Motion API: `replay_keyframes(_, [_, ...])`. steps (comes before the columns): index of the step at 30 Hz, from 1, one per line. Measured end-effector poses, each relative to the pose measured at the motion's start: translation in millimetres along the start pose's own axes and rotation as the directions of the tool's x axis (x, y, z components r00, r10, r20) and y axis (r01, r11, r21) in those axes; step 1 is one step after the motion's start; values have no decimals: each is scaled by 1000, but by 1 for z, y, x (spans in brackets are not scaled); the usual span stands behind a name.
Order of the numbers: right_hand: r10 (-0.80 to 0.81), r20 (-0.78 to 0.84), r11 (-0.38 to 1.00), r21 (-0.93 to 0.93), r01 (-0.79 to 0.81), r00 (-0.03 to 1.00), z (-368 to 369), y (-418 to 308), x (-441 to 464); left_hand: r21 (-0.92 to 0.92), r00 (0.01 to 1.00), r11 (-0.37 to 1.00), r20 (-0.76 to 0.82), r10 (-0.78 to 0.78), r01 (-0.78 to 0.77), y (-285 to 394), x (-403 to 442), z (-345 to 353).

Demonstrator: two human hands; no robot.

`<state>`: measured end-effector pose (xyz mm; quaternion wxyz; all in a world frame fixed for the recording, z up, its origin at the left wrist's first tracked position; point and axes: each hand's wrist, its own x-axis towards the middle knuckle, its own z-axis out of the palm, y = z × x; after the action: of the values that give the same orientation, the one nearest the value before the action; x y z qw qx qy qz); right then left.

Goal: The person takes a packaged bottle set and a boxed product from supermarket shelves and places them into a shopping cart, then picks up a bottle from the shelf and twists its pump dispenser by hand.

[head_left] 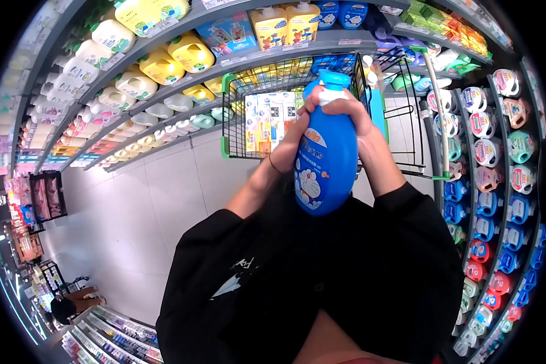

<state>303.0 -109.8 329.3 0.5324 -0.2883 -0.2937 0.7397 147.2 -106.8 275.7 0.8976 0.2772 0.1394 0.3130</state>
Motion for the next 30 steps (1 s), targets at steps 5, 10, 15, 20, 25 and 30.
replay_keyframes(5, [-181,-188,968,-207,141,965,11,-5,-19,16,965,969,-99,-244,247,-24,-13,-9])
replay_keyframes(10, [-229,-159,941,-288,177,960,23,-18,-33,52,950,949,-43,-309,311,-16,-9,0])
replay_keyframes(15, [-136,-109,984,-131,121,985,9,-10,-35,114,950,943,-59,-308,313,-41,-9,-20])
replay_keyframes(20, [-124,-48,984,-135,117,991,-11,-6,-38,174,946,930,-49,-321,324,-49,-7,-17])
replay_keyframes(25, [-22,120,980,-194,45,992,-3,-14,-45,381,955,904,138,-263,194,-64,-1,-29])
replay_keyframes(30, [-42,47,981,-188,51,998,6,-20,-49,266,944,937,176,-278,226,-67,0,-28])
